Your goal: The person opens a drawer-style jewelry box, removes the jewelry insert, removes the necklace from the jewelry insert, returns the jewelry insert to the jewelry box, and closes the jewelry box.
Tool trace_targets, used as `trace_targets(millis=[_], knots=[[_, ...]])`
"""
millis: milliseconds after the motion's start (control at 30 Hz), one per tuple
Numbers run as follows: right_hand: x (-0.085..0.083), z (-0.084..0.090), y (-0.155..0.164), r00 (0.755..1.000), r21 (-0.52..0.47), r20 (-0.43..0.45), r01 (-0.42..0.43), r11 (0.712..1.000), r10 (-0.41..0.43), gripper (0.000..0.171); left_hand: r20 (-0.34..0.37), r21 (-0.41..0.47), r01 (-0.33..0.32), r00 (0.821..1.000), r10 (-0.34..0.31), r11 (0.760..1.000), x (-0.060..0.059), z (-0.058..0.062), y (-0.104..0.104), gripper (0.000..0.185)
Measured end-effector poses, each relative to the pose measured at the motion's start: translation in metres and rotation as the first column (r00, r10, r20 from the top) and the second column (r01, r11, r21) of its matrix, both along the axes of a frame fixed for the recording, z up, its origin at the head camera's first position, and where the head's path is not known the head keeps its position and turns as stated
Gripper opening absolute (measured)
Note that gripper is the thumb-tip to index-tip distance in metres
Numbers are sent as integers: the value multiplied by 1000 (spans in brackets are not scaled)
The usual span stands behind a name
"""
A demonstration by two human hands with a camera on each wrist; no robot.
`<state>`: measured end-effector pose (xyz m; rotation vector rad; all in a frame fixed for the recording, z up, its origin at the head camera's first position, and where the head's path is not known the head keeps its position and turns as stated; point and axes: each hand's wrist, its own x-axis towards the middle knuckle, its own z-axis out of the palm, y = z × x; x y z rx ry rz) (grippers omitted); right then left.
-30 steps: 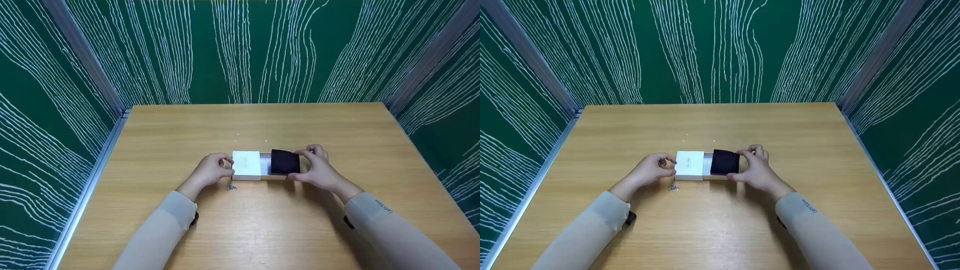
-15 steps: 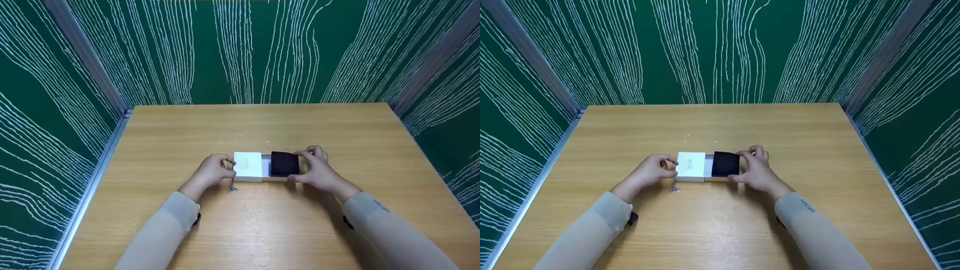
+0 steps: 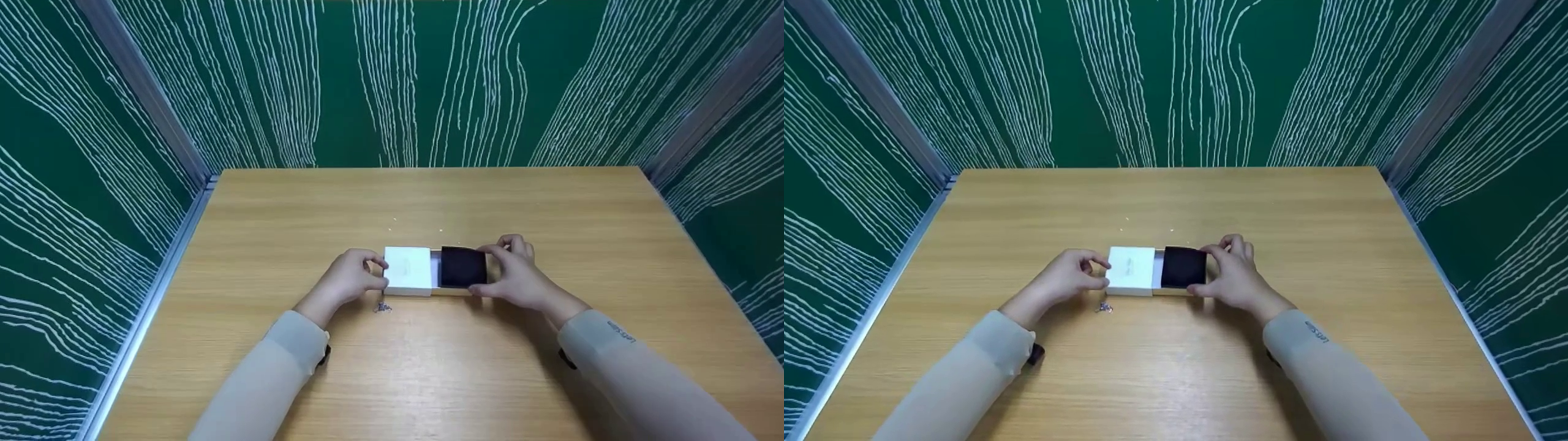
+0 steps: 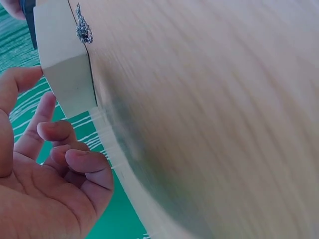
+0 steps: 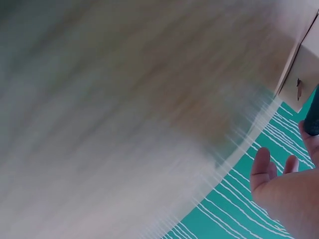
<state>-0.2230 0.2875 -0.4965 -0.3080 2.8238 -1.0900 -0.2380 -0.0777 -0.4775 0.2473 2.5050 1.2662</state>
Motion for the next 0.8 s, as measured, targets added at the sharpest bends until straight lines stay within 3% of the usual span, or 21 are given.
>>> trace_targets(millis=[800], knots=[[-5, 2, -9, 999, 76, 49, -16, 997, 12, 91, 10, 4, 6, 1000, -6, 1000, -2, 0, -2, 29]])
